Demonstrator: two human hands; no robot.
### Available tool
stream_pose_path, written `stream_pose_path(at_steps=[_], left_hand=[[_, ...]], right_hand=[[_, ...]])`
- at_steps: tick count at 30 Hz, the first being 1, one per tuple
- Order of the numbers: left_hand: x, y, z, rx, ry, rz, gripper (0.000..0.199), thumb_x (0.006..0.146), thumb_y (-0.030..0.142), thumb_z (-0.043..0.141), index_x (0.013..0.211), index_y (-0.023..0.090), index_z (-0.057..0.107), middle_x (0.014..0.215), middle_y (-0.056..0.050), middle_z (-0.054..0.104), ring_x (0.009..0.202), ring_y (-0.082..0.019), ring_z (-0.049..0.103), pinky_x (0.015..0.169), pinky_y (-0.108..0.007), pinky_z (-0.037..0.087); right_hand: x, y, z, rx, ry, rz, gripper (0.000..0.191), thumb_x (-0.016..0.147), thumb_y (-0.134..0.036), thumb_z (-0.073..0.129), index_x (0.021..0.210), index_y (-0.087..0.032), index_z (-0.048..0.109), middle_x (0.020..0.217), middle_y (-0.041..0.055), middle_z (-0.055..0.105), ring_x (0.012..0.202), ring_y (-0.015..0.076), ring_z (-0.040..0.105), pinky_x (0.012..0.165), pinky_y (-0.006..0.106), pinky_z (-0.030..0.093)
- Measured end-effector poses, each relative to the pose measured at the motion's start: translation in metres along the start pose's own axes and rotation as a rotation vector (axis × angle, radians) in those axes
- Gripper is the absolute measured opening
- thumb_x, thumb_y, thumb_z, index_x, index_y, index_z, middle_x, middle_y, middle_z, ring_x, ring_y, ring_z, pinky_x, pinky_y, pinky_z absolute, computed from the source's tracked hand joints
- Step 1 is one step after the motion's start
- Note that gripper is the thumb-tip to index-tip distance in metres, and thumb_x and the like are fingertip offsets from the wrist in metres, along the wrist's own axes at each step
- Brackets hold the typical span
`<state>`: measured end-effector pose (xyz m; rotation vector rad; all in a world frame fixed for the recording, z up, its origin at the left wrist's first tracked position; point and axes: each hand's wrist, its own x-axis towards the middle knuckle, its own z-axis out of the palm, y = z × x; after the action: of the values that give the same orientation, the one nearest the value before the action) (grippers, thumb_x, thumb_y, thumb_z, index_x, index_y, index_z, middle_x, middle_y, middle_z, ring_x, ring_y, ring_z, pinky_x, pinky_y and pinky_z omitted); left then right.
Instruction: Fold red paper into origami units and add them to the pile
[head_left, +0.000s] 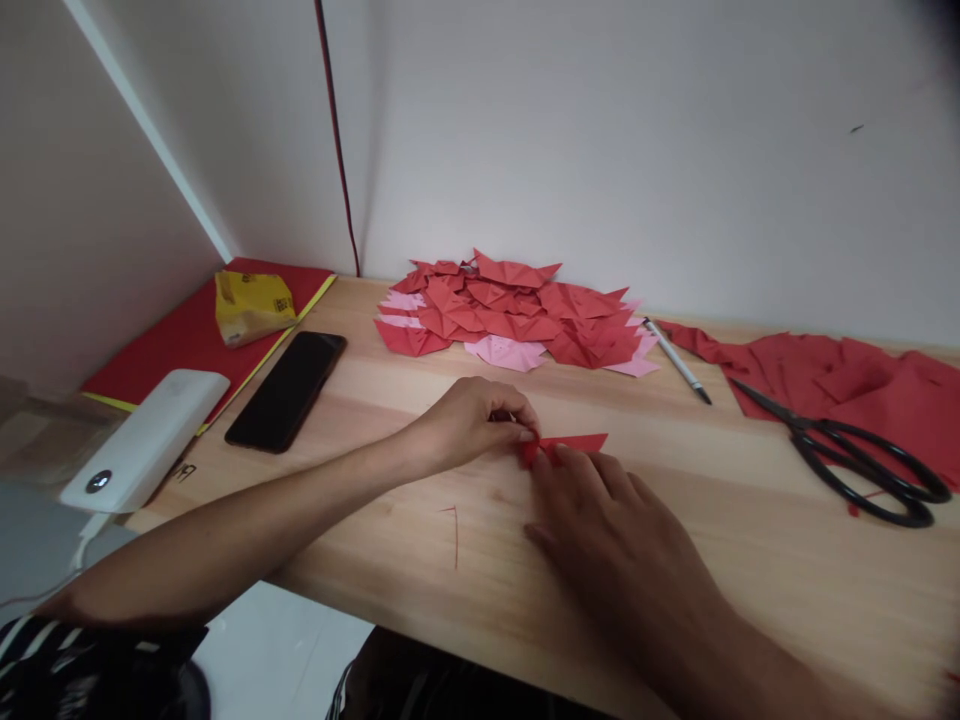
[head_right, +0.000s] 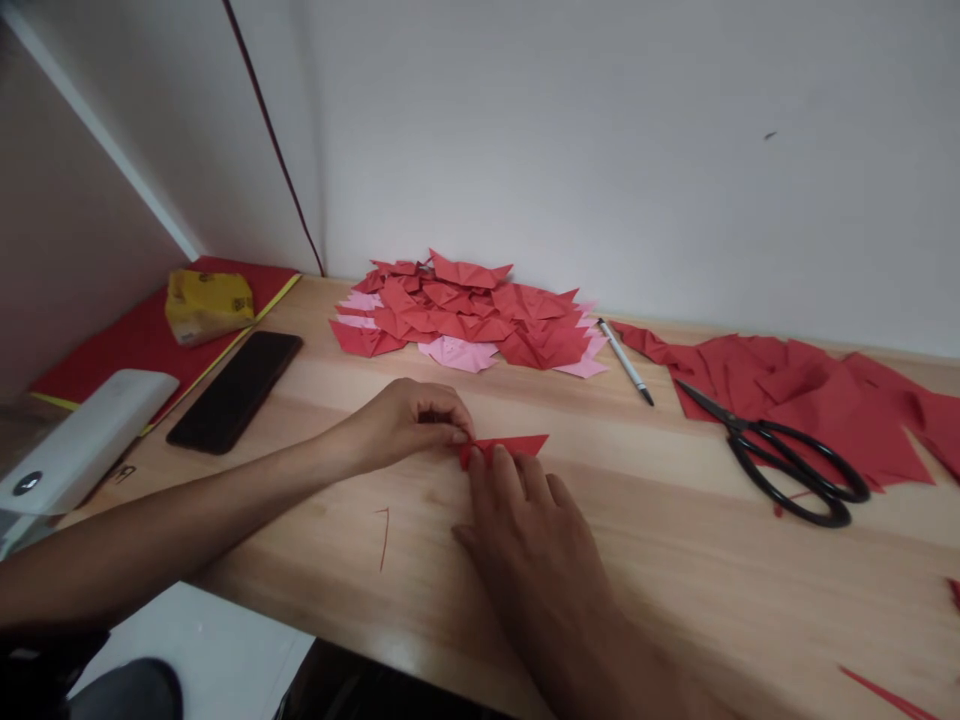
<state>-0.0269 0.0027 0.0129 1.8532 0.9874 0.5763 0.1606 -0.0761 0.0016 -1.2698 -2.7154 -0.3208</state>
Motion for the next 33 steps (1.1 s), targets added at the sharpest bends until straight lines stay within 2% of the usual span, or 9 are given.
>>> stream_pose_path(at_steps=[6, 15, 21, 26, 29, 33], left_hand=[[0.009, -0.002, 0.01, -0.088, 0.023, -0.08, 0.004, 0.076, 0.011, 0.061, 0.076, 0.014, 0.064, 0.068, 0.001, 0.066, 0.064, -0.01, 0.061, 0.062, -0.02, 0.046], [0.005, -0.004, 0.01, -0.126, -0.002, -0.078, 0.007, 0.081, 0.014, 0.057, 0.075, 0.014, 0.06, 0.067, 0.002, 0.063, 0.063, -0.009, 0.058, 0.061, -0.019, 0.042], [0.005, -0.001, 0.015, 0.141, 0.066, -0.016, 0.007, 0.08, 0.011, 0.056, 0.075, 0.016, 0.058, 0.074, 0.002, 0.062, 0.07, -0.01, 0.054, 0.065, -0.021, 0.039], [0.005, 0.0, 0.016, 0.25, 0.031, 0.045, 0.008, 0.083, 0.012, 0.053, 0.077, 0.016, 0.057, 0.079, 0.001, 0.059, 0.074, -0.011, 0.053, 0.068, -0.023, 0.039], [0.005, 0.002, 0.016, 0.292, 0.026, 0.069, 0.008, 0.082, 0.011, 0.054, 0.077, 0.016, 0.057, 0.085, 0.0, 0.057, 0.077, -0.012, 0.053, 0.069, -0.024, 0.04], [0.007, 0.004, 0.018, 0.267, 0.064, 0.033, 0.008, 0.08, 0.01, 0.056, 0.074, 0.016, 0.057, 0.083, 0.001, 0.056, 0.075, -0.011, 0.052, 0.066, -0.023, 0.039]], right_hand=[[0.001, 0.0, -0.001, 0.02, 0.011, 0.001, 0.049, 0.076, -0.026, 0.067, 0.12, -0.006, 0.061, 0.112, 0.0174, 0.064, 0.094, 0.029, 0.058, 0.071, 0.039, 0.055], [-0.001, 0.002, 0.0, 0.038, 0.029, 0.015, 0.049, 0.078, -0.024, 0.063, 0.125, -0.011, 0.058, 0.115, 0.0154, 0.063, 0.096, 0.0297, 0.057, 0.07, 0.041, 0.054], [-0.004, 0.004, 0.002, 0.084, 0.021, -0.002, 0.046, 0.079, -0.02, 0.061, 0.124, -0.01, 0.057, 0.116, 0.0161, 0.061, 0.099, 0.0301, 0.055, 0.075, 0.043, 0.053], [-0.005, 0.004, 0.002, 0.113, -0.019, 0.001, 0.044, 0.083, -0.019, 0.055, 0.126, -0.011, 0.055, 0.119, 0.0171, 0.059, 0.103, 0.0308, 0.054, 0.079, 0.045, 0.052], [-0.005, 0.004, 0.001, 0.11, 0.03, -0.032, 0.041, 0.086, -0.016, 0.047, 0.125, -0.007, 0.055, 0.119, 0.0202, 0.059, 0.105, 0.0315, 0.055, 0.079, 0.044, 0.053], [-0.006, 0.004, 0.001, 0.048, 0.124, -0.077, 0.037, 0.09, -0.017, 0.041, 0.119, -0.002, 0.059, 0.116, 0.0247, 0.061, 0.106, 0.0333, 0.056, 0.076, 0.044, 0.055]])
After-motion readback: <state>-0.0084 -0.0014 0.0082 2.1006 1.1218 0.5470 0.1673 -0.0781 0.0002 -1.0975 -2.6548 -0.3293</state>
